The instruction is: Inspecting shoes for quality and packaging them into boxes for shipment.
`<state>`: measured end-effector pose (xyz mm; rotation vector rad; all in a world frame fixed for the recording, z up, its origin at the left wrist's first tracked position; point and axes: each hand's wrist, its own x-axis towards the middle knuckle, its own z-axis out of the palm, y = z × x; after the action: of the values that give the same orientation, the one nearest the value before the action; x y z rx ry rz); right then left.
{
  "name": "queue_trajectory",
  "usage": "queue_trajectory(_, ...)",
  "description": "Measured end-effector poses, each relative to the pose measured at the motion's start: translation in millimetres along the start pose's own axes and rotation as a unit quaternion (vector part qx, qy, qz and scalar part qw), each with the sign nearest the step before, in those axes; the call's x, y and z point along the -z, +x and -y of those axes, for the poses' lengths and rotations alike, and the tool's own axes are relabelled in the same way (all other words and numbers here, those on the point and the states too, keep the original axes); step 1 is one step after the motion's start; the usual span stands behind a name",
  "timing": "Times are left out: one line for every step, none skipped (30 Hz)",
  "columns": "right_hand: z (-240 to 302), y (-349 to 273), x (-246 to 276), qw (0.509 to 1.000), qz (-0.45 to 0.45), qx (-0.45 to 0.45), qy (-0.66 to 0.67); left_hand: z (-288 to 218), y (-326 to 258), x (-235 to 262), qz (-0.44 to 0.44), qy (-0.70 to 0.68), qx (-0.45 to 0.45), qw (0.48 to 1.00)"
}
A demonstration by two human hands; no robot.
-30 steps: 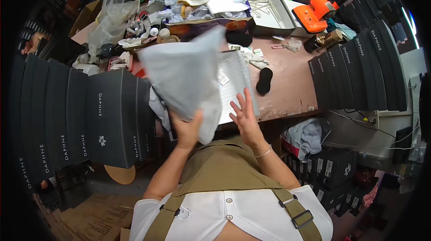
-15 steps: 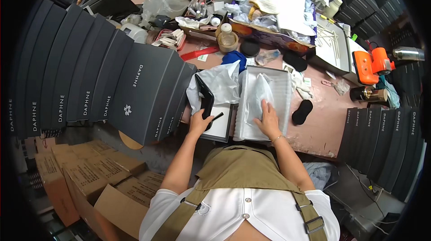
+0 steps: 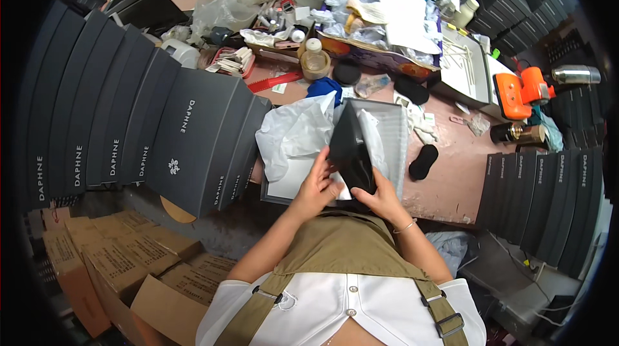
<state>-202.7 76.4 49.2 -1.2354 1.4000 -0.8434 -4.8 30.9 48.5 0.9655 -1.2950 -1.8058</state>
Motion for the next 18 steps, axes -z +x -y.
queue_trajectory(14.2,-4.9,7.3,0.986,-0.020,0.053,-0.158,1.9,6.6,1.7,0.028,-0.161,0.045,0.986)
queue_trajectory(20.9,-10.5,8.7,0.956,-0.011,0.076,-0.282,6.3,8.3,3.0,0.048,-0.143,0.076,0.986)
queue_trajectory(30.6,-15.7,7.8,0.954,0.003,0.095,-0.285,12.3,13.3,-3.1,0.022,-0.149,0.069,0.986)
queue_trajectory(31.5,-20.6,5.4,0.950,0.009,0.114,-0.289,20.2,17.9,-2.0,0.006,-0.177,0.103,0.979)
queue_trajectory(31.9,-25.4,4.1,0.946,0.016,0.134,-0.293,25.3,21.8,-1.7,-0.010,-0.203,0.137,0.969)
queue_trajectory(34.0,-31.6,8.2,0.946,0.023,0.116,-0.302,21.7,21.9,-4.9,-0.012,-0.243,0.116,0.963)
queue_trajectory(31.2,-36.3,9.9,0.967,0.009,0.108,-0.230,31.1,23.0,1.3,0.008,-0.276,0.117,0.954)
queue_trajectory(28.6,-41.0,10.8,0.982,-0.005,0.100,-0.157,33.9,24.9,5.5,0.039,-0.297,0.124,0.946)
queue_trajectory(27.0,-43.9,11.1,0.992,-0.021,0.093,-0.084,34.2,28.4,7.4,0.072,-0.315,0.130,0.937)
queue_trajectory(29.0,-45.8,10.9,0.995,0.006,0.077,-0.067,34.4,29.9,6.3,0.079,-0.307,0.127,0.940)
queue_trajectory(27.6,-47.5,6.4,0.993,-0.013,0.084,-0.078,34.5,31.3,4.7,0.085,-0.299,0.123,0.943)
queue_trajectory(26.2,-49.1,1.0,0.991,-0.032,0.091,-0.093,34.6,35.2,1.4,0.094,-0.292,0.118,0.945)
queue_trajectory(26.7,-50.1,-3.7,0.988,-0.052,0.098,-0.107,35.8,41.6,3.4,0.058,-0.250,0.096,0.962)
queue_trajectory(30.4,-51.2,-6.0,0.984,-0.072,0.110,-0.123,38.4,51.7,11.8,0.021,-0.207,0.073,0.975)
queue_trajectory(28.1,-51.9,-4.5,0.975,-0.084,0.125,-0.161,40.6,63.5,24.7,-0.020,-0.164,0.047,0.985)
queue_trajectory(24.2,-53.5,-2.7,0.965,-0.098,0.138,-0.199,41.2,83.3,44.6,-0.119,-0.074,0.042,0.989)
queue_trajectory(20.3,-55.3,-1.6,0.954,-0.109,0.151,-0.235,42.4,103.7,64.1,-0.220,0.017,0.036,0.975)
queue_trajectory(16.3,-57.9,-0.6,0.952,-0.116,0.150,-0.239,47.9,120.0,73.9,-0.208,0.187,-0.013,0.960)
